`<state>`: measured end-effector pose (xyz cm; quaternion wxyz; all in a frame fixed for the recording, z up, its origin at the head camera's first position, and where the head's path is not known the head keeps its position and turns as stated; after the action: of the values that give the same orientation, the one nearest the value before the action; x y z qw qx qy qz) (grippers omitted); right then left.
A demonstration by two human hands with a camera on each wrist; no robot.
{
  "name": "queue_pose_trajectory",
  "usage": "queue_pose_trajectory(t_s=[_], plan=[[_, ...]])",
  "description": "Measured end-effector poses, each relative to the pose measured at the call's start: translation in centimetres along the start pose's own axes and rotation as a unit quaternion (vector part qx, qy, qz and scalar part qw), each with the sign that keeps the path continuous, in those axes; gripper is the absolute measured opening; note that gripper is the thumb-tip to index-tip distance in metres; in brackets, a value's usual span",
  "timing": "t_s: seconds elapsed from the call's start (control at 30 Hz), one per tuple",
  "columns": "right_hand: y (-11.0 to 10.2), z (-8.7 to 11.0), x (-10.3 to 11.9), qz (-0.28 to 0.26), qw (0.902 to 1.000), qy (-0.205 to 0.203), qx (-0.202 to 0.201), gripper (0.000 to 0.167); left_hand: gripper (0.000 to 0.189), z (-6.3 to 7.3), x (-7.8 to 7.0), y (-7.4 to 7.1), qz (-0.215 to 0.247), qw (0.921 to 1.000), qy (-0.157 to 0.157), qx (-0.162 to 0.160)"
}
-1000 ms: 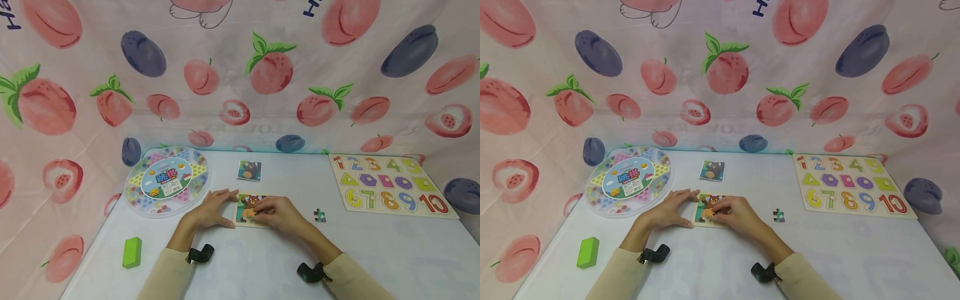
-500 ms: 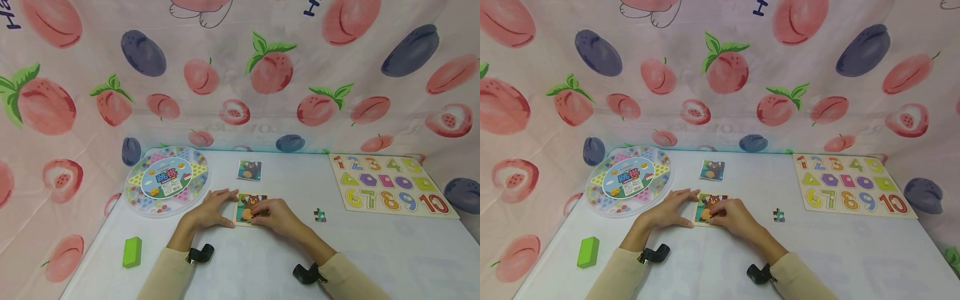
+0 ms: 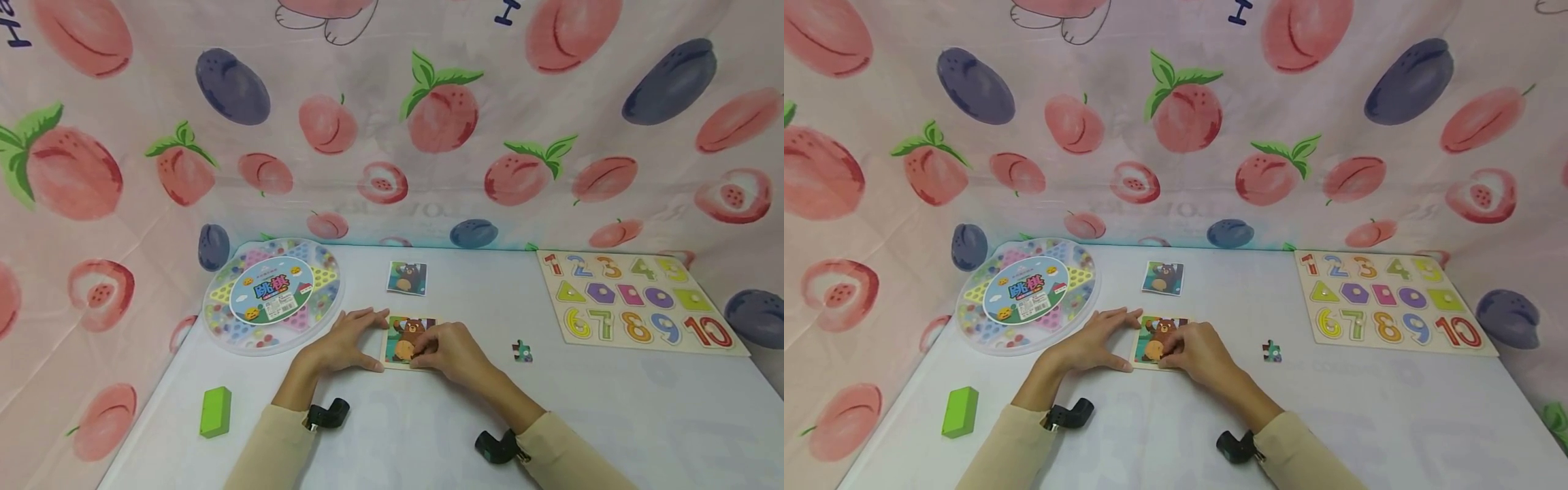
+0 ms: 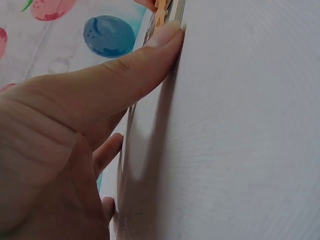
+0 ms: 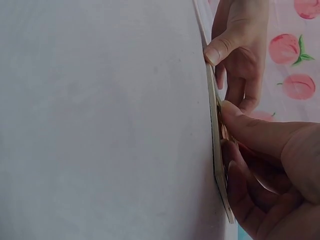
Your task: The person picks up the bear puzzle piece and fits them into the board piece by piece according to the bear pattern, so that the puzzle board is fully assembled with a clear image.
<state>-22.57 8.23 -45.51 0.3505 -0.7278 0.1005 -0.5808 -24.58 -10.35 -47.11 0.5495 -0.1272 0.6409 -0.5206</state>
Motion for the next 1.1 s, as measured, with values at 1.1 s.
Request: queue_pose_trajectory(t_s=[1.1], plan=[[0.62, -0.96, -0.57, 0.004, 0.9971, -0.014, 0.075, 0.015, 0.065, -0.05, -0.06, 0.0, 0.001, 1.0, 0.003, 0.005]])
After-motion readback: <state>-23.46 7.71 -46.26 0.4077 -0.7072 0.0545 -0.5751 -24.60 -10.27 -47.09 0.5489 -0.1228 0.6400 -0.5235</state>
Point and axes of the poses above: each hand's wrist, its own z-axis away from the middle knuckle, its own y-axis out of the palm, x = y × z, the point moved 7 cm from there along -z, towards the middle knuckle, and after that the axes turned 8 degrees about -z, right-handed, at the moved point
